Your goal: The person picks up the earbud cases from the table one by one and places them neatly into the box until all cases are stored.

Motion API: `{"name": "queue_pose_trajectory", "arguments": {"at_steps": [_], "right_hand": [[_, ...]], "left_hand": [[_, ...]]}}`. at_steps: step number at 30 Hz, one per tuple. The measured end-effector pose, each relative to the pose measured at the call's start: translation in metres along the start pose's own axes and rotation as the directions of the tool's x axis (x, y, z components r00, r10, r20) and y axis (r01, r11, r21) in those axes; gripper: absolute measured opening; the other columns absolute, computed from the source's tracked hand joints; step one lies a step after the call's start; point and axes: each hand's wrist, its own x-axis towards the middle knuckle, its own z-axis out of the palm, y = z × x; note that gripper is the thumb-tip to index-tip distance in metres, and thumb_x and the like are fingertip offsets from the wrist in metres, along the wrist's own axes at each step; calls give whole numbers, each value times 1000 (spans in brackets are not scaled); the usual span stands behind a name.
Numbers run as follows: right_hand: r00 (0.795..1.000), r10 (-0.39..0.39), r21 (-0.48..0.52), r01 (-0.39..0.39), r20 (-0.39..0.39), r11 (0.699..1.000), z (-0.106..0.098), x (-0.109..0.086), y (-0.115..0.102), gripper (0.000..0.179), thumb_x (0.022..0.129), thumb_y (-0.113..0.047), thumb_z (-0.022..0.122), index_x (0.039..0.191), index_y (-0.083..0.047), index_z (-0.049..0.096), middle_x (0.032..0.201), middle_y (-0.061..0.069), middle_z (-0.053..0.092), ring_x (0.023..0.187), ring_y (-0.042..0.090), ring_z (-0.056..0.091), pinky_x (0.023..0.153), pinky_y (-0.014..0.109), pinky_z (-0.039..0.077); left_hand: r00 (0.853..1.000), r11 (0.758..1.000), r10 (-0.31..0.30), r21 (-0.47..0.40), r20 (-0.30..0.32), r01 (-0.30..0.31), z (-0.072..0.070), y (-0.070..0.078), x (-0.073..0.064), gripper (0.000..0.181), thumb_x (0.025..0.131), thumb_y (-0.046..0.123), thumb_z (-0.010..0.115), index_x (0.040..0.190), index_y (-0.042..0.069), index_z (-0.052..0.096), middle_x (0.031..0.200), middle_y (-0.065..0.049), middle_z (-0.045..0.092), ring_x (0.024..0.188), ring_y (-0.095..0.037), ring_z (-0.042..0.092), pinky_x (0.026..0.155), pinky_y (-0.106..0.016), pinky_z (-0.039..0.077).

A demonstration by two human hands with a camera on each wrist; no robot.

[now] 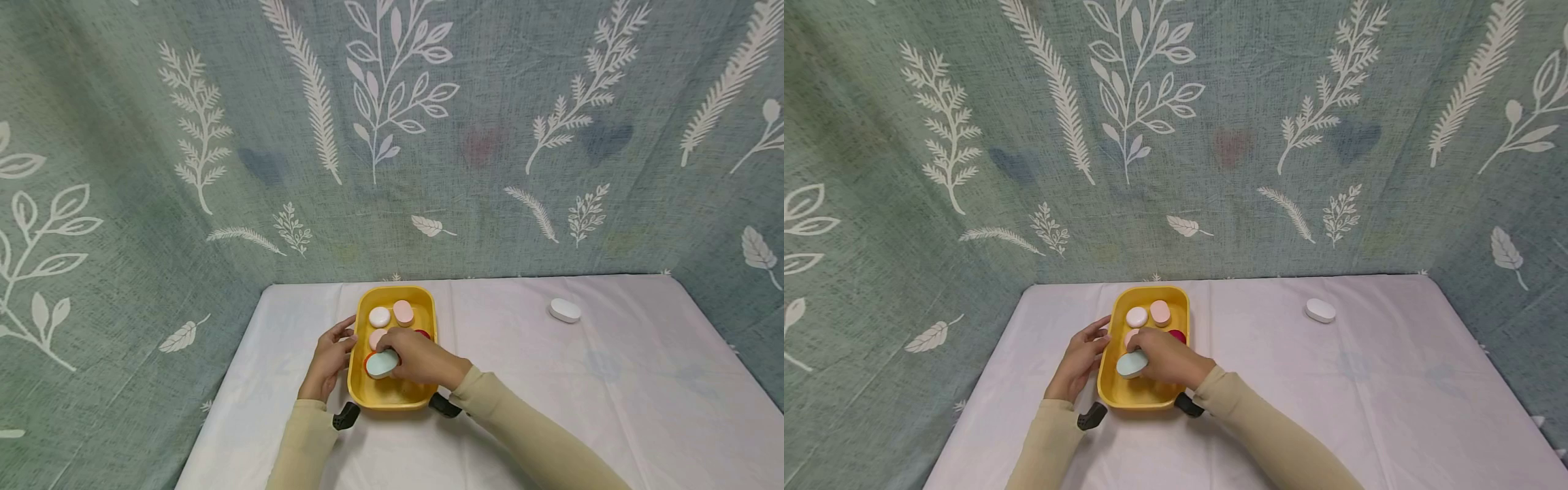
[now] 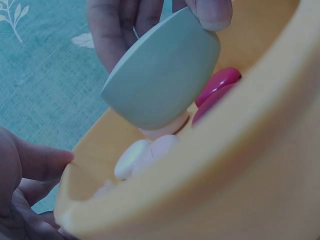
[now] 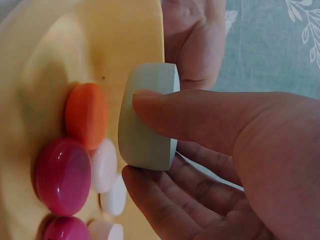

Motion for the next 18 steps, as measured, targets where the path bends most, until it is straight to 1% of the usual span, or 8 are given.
{"name": "queue_pose_trajectory", "arguments": {"at_steps": [2,4,11,13,18], "right_hand": [[1000,-11,5,11,5,1000,0,2,-2,34,79,7,88,108,-2,74,108,7,71,100,19,64,95,31,55],[1000,-7,12,7,18,1000,1,4,-3,32,79,7,88,107,-2,75,107,6,71,98,18,64,95,30,55],[995,34,-6,-34,99,999,6,9,-5,31,80,3,89,108,-5,77,102,1,71,91,9,61,92,23,54],[993,30,-12,-29,115,1000,8,10,-6,31,80,1,90,107,-4,77,101,0,71,89,8,61,90,22,54],[988,24,-4,-23,151,1000,11,10,-7,30,83,-1,89,110,-3,77,103,1,71,91,9,62,91,22,54]], "left_hand": [[1000,1000,3,1,8,-3,-1,0,-1,48,108,5,54,156,12,54,129,-16,51,86,-16,65,66,-23,54],[1000,1000,4,5,11,-4,-1,1,-2,48,109,5,54,156,12,53,130,-17,51,87,-17,66,67,-24,54],[1000,1000,1,12,12,-1,-1,2,-3,47,109,7,54,156,12,53,130,-17,52,91,-18,68,72,-26,58],[1000,1000,3,11,12,-3,-1,1,-2,47,109,6,54,156,12,53,129,-17,52,91,-18,68,72,-26,58],[1000,1000,4,4,9,-4,-1,0,-1,48,109,5,54,156,11,54,128,-17,52,92,-19,68,72,-26,58]]}}
